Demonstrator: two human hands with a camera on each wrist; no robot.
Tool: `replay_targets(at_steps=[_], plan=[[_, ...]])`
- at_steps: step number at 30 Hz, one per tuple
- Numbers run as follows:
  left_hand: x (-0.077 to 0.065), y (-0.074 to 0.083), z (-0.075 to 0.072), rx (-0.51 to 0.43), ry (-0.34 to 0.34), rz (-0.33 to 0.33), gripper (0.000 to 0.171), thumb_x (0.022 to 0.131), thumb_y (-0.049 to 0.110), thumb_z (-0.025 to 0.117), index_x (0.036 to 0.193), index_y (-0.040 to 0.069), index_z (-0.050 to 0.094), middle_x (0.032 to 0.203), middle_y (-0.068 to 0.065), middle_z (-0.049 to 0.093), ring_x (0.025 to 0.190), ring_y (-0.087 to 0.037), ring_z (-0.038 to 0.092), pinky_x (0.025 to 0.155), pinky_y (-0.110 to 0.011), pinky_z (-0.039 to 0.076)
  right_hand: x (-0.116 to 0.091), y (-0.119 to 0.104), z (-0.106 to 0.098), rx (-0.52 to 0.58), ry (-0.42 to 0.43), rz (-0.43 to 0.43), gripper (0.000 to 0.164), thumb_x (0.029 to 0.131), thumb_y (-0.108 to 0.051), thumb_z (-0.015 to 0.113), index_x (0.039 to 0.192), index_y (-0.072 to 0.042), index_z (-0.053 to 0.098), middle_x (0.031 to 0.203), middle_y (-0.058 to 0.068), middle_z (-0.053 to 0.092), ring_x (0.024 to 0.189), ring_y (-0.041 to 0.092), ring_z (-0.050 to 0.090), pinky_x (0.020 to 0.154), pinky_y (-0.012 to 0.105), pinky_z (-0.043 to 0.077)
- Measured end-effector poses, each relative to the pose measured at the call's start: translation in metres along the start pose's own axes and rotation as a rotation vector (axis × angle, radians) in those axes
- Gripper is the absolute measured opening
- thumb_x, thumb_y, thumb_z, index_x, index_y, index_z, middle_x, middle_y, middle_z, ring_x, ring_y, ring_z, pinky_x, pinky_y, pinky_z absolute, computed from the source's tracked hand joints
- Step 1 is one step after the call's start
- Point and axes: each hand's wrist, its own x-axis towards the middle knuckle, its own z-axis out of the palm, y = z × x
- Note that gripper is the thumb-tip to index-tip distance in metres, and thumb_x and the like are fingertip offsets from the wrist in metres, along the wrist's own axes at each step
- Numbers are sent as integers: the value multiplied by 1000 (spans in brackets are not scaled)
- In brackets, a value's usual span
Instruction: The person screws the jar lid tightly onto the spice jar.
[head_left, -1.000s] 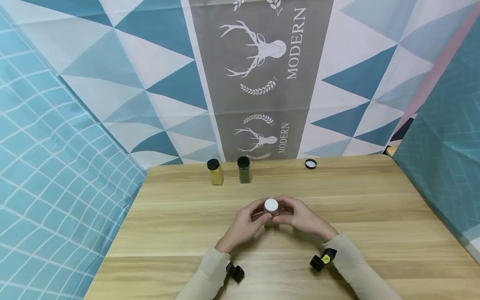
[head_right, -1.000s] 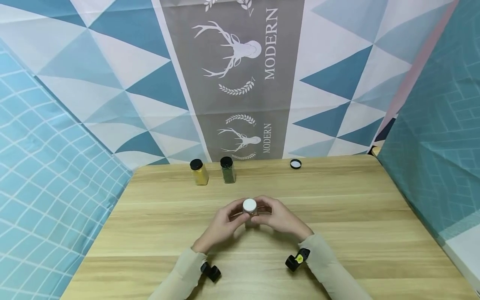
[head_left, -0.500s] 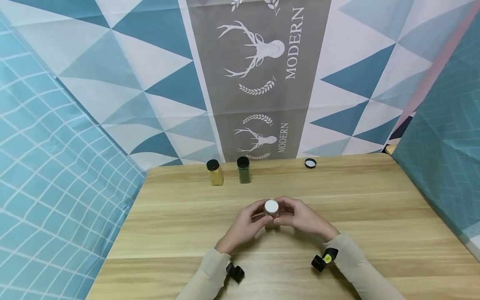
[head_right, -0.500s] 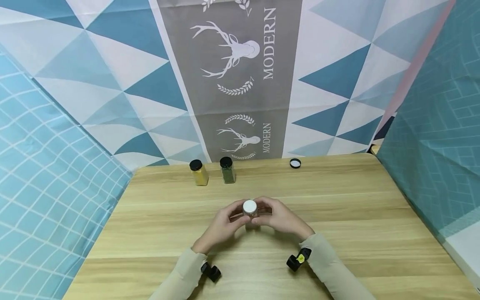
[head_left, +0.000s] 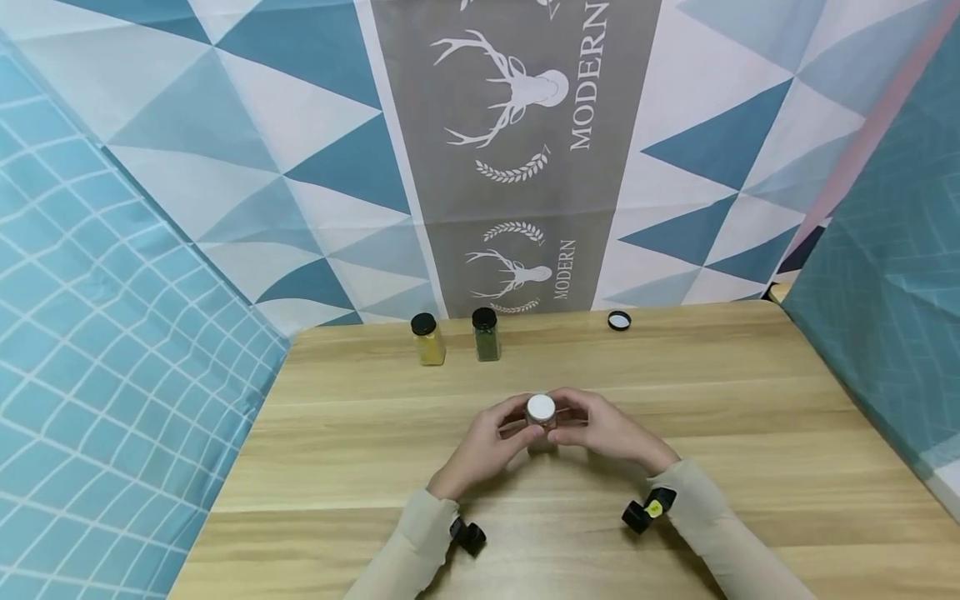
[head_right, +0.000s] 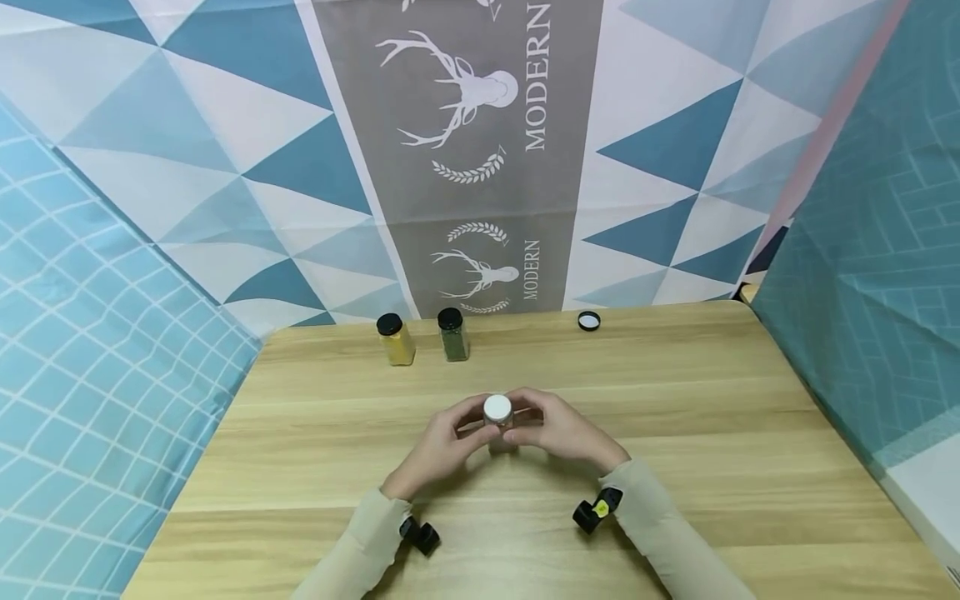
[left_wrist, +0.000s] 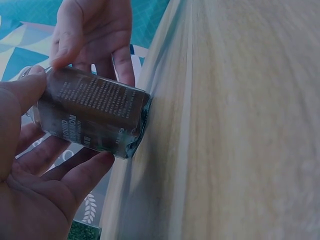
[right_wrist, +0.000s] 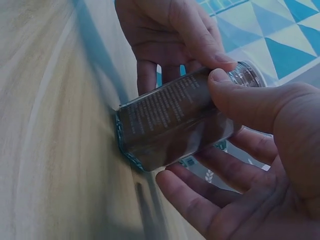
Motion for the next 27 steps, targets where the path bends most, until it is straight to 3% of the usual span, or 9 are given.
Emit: replay_targets(at_steps=[5, 10, 15, 21, 27], plan=[[0, -1, -2, -3, -4, 6, 52, 100, 32, 69, 148, 16, 54, 146, -5, 60, 134, -22, 59, 111, -31, 52, -1, 0, -5, -8, -16, -3, 50, 96, -14, 74, 141, -3, 56, 138, 18, 62, 124, 38, 63, 106, 43, 56], [-1, 1, -3, 3, -5, 24, 51, 101, 30, 68, 147, 14, 54, 145, -7, 61, 133, -24, 60, 110, -33, 53, -2, -3, -13, -49, -4, -50, 48, 97, -14, 73, 140, -1, 56, 136, 20, 63, 122, 38, 65, 106, 48, 56], [0, 1, -3, 7, 0, 25, 49, 101, 30, 68, 146, 16, 55, 143, -6, 62, 132, -23, 60, 110, -35, 53, -6, -7, -23, -66, 35, -33, 48, 100, -16, 69, 142, 2, 54, 139, 23, 60, 124, 42, 63, 101, 38, 59], [1, 0, -2, 11, 11, 20, 49, 101, 28, 68, 146, 13, 56, 141, -8, 63, 132, -26, 61, 111, -37, 53, -9, -8, -35, -118, 177, 2, 44, 102, -22, 68, 140, -5, 58, 136, 22, 64, 122, 38, 65, 95, 25, 59], [1, 0, -2, 32, 0, 7, 50, 101, 31, 68, 147, 16, 55, 142, -5, 63, 132, -22, 60, 111, -33, 52, -1, 3, -54, -210, 329, 9, 41, 103, -19, 65, 140, -2, 58, 132, 22, 67, 116, 32, 68, 92, 19, 57]])
